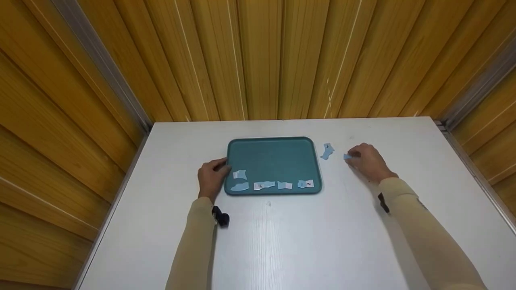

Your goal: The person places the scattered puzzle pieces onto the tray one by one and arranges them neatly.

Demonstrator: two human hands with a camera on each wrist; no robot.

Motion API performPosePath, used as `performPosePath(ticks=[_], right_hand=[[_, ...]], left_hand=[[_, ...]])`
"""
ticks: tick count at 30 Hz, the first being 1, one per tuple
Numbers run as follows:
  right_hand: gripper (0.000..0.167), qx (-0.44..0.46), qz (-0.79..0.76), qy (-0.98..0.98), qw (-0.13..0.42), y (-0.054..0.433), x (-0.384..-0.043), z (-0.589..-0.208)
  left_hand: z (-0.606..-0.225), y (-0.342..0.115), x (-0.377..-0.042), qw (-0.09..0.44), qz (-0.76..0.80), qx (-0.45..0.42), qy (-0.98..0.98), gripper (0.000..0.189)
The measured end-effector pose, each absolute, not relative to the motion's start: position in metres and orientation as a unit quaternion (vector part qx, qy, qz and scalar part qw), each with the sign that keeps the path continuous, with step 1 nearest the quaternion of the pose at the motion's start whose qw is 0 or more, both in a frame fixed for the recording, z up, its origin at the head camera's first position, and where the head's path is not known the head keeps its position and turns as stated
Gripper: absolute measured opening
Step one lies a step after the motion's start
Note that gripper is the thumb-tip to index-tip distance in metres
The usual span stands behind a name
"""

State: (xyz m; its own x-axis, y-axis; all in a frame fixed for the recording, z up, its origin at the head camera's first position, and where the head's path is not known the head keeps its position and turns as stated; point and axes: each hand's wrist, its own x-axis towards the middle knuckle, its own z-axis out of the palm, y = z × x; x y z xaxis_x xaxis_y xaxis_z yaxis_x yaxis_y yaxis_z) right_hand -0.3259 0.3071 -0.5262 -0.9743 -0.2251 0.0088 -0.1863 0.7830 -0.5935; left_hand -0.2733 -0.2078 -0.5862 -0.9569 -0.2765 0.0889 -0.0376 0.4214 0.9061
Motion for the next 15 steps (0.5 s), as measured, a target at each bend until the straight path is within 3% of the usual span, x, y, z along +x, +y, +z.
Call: performPosePath(ticks=[15], right_hand=[[0.035, -0.085, -0.301, 0.948, 0.057, 0.3022, -0.3236, -0.5242]], left_hand=[[-0.5841, -0.2073, -0.2719, 0.112, -0.535, 0.089, -0.833, 0.033]])
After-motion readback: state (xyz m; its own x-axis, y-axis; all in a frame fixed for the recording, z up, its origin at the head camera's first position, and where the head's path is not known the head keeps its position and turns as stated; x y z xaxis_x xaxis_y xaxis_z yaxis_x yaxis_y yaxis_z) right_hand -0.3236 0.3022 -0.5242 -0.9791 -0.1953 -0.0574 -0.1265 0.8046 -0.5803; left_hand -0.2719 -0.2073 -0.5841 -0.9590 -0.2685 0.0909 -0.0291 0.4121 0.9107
